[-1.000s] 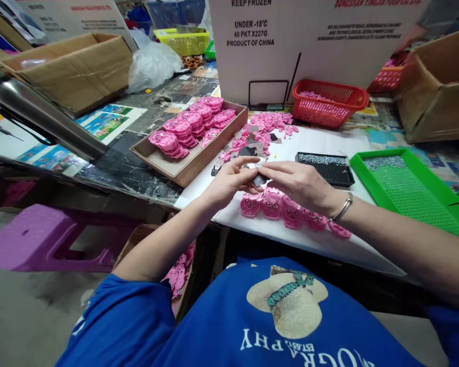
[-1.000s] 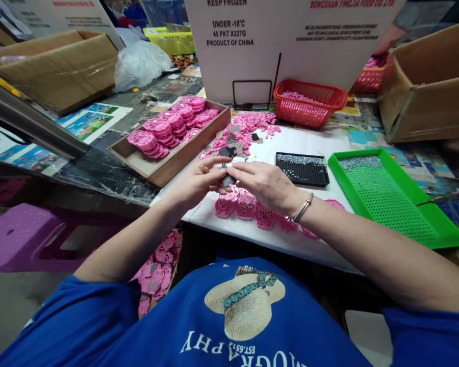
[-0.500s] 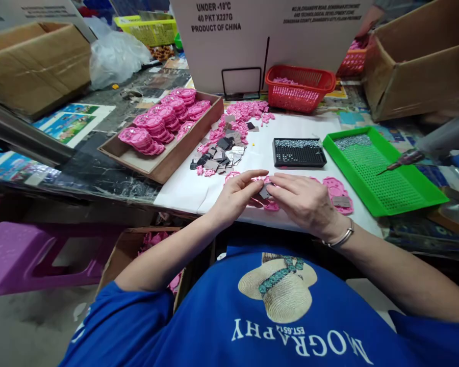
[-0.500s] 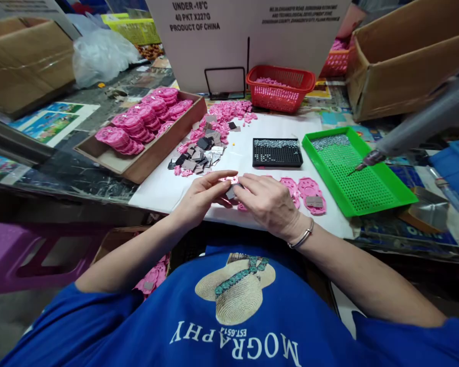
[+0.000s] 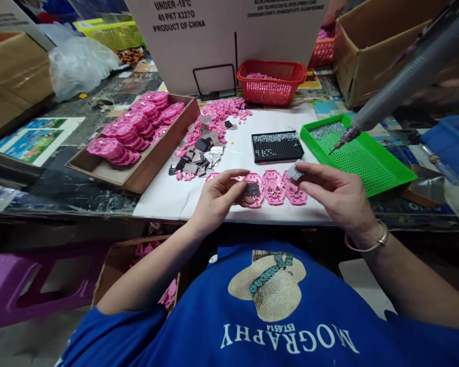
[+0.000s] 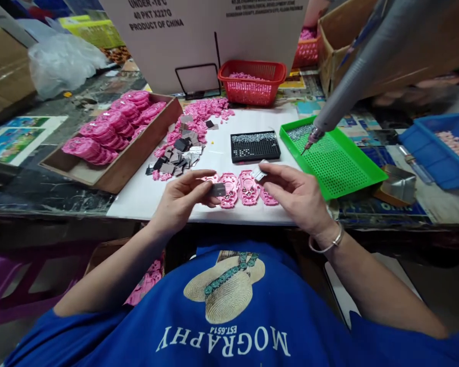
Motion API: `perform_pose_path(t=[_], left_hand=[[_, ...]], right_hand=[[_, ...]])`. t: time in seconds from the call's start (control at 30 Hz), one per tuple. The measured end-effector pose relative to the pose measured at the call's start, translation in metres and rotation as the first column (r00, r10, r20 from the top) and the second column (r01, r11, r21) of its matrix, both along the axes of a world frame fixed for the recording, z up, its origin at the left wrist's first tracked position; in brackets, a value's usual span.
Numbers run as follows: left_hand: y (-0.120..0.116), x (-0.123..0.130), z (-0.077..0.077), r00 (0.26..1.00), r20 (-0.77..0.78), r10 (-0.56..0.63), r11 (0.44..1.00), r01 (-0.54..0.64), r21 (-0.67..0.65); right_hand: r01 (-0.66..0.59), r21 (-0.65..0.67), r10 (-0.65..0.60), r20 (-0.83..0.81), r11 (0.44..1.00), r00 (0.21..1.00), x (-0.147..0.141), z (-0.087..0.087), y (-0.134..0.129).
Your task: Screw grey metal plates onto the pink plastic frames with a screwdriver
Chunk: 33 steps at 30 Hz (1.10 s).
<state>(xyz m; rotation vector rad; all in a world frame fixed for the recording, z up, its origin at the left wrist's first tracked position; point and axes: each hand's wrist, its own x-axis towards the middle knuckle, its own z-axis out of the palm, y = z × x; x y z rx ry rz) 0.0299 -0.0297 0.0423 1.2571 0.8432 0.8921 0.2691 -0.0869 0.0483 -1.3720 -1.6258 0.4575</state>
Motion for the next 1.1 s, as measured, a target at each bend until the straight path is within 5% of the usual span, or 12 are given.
perform_pose_path(t=[0.1,0.27,0.47,0.73,0.9,1.1], left_hand=[[0.004,-0.008,-0.004,1.000,0.001,0.016,1.000,-0.016,-0.023],[0.004,-0.006,-0.009,0.999,-0.009,0.041,0.998,-0.041,-0.039],[0.000,0.006,-0.009,0.997,-0.026,0.067,0.998,-0.067,0.016],[0.003,0.018,-0.015,0.997,0.019,0.077,0.994,-0.078,0.080],[0.004,0.025,-0.017,0.995,0.080,0.057,0.998,-0.057,-0.003],[0.002,0.032,-0.015,0.988,0.154,0.023,0.990,-0.001,-0.140]], right_hand=[[0.129,0.153,-0.162,0.227,0.980,0.960,0.023,-0.005,-0.013],[0.045,0.337,-0.244,0.576,0.940,0.780,0.033,-0.024,-0.020],[0.018,0.436,-0.307,0.603,0.900,0.736,0.023,-0.036,-0.006],[-0.061,0.379,-0.265,0.744,0.924,0.613,0.024,-0.047,-0.002],[-0.085,0.329,-0.203,0.745,0.941,0.635,0.024,-0.043,-0.007],[-0.184,0.473,-0.153,0.587,0.862,0.795,0.008,-0.031,-0.004]])
